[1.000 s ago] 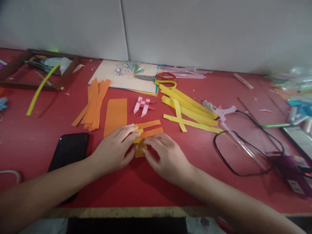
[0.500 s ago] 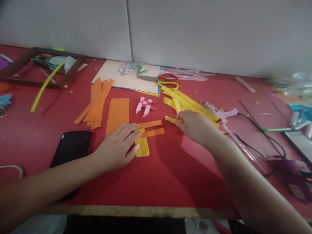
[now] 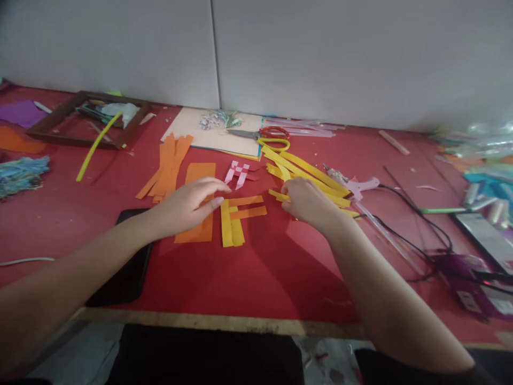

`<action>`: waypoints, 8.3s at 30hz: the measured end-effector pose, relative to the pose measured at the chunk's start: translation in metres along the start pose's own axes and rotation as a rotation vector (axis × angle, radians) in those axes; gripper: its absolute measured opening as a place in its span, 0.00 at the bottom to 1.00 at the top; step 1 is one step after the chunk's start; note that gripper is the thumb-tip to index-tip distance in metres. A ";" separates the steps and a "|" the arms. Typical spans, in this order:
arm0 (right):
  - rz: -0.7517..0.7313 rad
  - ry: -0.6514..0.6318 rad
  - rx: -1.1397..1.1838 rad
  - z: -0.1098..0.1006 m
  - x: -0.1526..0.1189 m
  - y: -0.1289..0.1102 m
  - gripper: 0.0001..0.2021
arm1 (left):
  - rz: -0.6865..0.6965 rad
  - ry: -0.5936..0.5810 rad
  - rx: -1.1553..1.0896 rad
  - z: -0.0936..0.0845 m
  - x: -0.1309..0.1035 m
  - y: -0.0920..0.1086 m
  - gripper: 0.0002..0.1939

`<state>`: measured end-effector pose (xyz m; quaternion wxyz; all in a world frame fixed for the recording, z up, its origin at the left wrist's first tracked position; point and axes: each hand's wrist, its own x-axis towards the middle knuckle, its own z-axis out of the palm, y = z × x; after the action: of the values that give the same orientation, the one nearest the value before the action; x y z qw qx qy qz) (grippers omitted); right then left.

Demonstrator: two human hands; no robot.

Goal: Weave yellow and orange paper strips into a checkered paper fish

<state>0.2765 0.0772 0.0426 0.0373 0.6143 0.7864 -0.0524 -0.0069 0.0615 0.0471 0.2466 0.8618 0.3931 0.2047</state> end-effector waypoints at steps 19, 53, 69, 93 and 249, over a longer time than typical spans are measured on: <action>0.073 0.156 0.040 -0.038 -0.012 -0.001 0.11 | -0.283 0.262 -0.429 0.000 0.004 -0.015 0.11; -0.255 0.040 1.778 0.030 -0.028 -0.062 0.14 | -0.428 0.363 -1.010 0.009 0.005 -0.005 0.10; -0.128 0.244 1.878 0.035 -0.028 -0.069 0.12 | -0.443 0.186 -0.970 0.005 -0.002 -0.002 0.11; -0.265 0.462 0.946 0.024 -0.041 -0.080 0.13 | -0.386 -0.133 -1.055 0.000 -0.006 -0.003 0.21; -0.193 -0.071 1.500 0.027 -0.046 -0.088 0.08 | -0.173 -0.399 -0.678 0.005 -0.012 0.013 0.05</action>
<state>0.2020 0.0080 0.0247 -0.3701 0.4013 0.5888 -0.5961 -0.0043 0.0435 0.0486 0.6048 0.7182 0.3188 0.1298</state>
